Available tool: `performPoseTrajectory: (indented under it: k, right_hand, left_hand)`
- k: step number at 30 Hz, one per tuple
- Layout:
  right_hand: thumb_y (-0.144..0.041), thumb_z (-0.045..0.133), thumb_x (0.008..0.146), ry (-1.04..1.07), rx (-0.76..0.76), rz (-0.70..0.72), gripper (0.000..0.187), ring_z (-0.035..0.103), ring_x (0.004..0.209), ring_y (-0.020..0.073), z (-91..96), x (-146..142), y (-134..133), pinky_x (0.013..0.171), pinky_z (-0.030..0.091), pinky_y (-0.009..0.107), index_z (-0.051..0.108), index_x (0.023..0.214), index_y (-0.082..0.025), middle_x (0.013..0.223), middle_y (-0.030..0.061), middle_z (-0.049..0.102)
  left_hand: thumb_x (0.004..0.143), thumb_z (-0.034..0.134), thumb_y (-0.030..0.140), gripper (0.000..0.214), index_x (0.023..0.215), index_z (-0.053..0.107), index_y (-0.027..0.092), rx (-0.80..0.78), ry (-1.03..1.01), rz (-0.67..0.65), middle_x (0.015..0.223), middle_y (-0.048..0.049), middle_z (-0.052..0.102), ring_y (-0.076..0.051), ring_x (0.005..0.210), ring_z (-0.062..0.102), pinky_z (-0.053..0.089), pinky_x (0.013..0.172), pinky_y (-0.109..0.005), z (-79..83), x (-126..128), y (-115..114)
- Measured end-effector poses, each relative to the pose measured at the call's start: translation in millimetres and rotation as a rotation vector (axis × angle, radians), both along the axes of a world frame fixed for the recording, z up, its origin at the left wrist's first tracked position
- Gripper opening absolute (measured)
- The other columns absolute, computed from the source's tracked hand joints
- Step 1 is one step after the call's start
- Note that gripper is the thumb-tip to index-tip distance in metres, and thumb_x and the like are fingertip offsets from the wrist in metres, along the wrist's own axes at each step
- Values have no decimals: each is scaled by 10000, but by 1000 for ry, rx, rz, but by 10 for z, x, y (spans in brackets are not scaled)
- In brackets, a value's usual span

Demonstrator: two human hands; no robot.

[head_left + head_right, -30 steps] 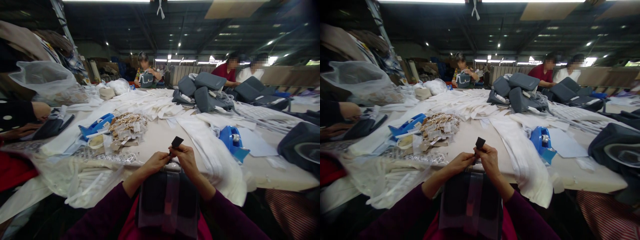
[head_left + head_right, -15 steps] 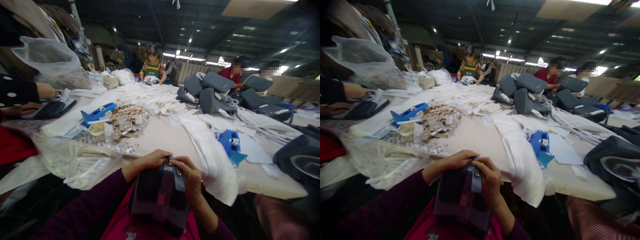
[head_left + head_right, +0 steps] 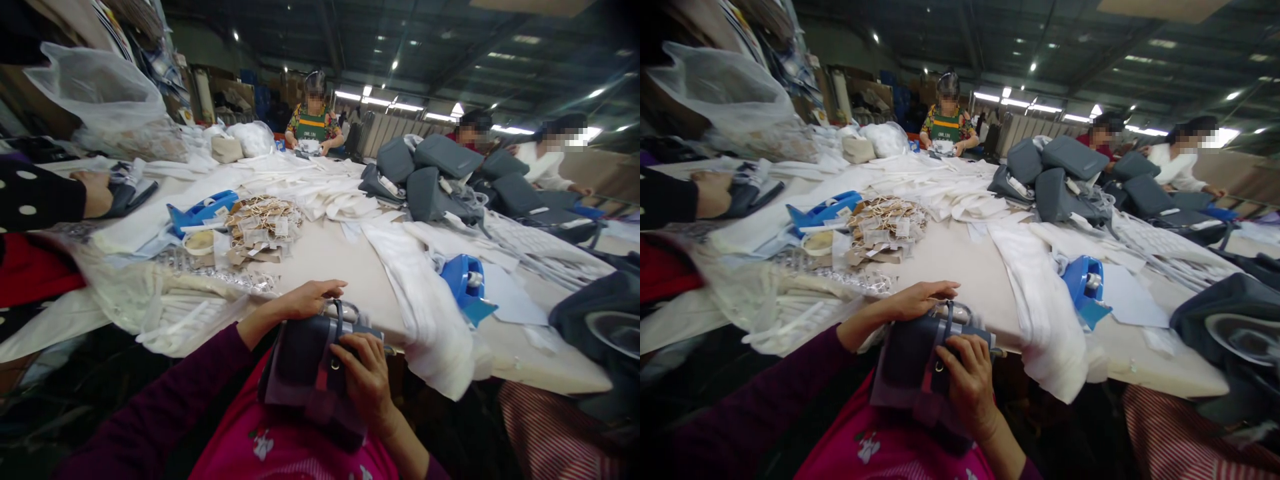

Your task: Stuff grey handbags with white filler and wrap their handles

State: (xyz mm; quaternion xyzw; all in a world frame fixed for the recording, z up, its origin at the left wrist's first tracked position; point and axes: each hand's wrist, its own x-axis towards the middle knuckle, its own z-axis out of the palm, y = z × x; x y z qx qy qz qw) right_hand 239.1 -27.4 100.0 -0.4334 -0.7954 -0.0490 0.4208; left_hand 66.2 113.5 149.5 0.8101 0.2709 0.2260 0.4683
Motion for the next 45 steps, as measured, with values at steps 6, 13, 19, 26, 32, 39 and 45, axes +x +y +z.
performPoseTrajectory:
  k: [6,13,19,26,32,39,45]
  right_hand:
    - [-54,489,889,1,-32,4,312,546,966,215,-1,25,10,831,437,415,670,1069,-234,1020,71,620]
    - [-2,459,861,84,-61,88,390,550,1023,226,26,46,-22,895,441,459,641,1116,-233,1040,80,604]
    - [20,450,867,160,-106,54,389,537,1014,221,106,97,-80,876,426,435,632,1111,-223,1035,79,591]
    - [-33,514,885,193,-111,-44,240,541,834,184,149,187,-48,792,387,392,633,979,-219,869,32,601]
    - [-144,536,905,255,-195,-127,114,530,845,197,143,286,1,767,374,370,599,836,-211,851,27,586]
    - [-219,507,921,267,-241,-138,179,529,785,193,141,301,-9,753,375,353,547,747,-215,769,13,562]
    - [-350,525,903,227,-176,-180,201,593,843,230,-5,443,-15,770,426,340,621,783,-220,849,45,659]
  left_hand:
    - [841,498,179,444,1280,548,130,-12,-115,126,1203,-127,664,-212,1108,623,467,987,-372,85,-162,-62]
    - [761,403,37,477,1160,638,152,123,-133,278,1173,-60,678,-165,1072,623,468,991,-333,133,-348,-245]
    - [834,416,72,380,1077,677,203,193,-106,434,1091,-29,690,-169,1061,608,443,980,-312,190,-483,-508]
    - [866,432,86,308,998,683,206,163,-115,502,994,-27,683,-162,977,615,460,883,-274,43,-612,-643]
    - [869,436,96,296,987,684,208,137,-107,526,985,-22,684,-157,970,616,461,881,-272,9,-634,-644]
    - [870,432,110,284,964,685,197,129,-135,517,951,-39,687,-171,939,617,472,860,-293,28,-615,-644]
    - [864,434,89,291,924,697,196,126,-173,569,910,-41,680,-167,914,616,470,848,-288,1,-645,-711]
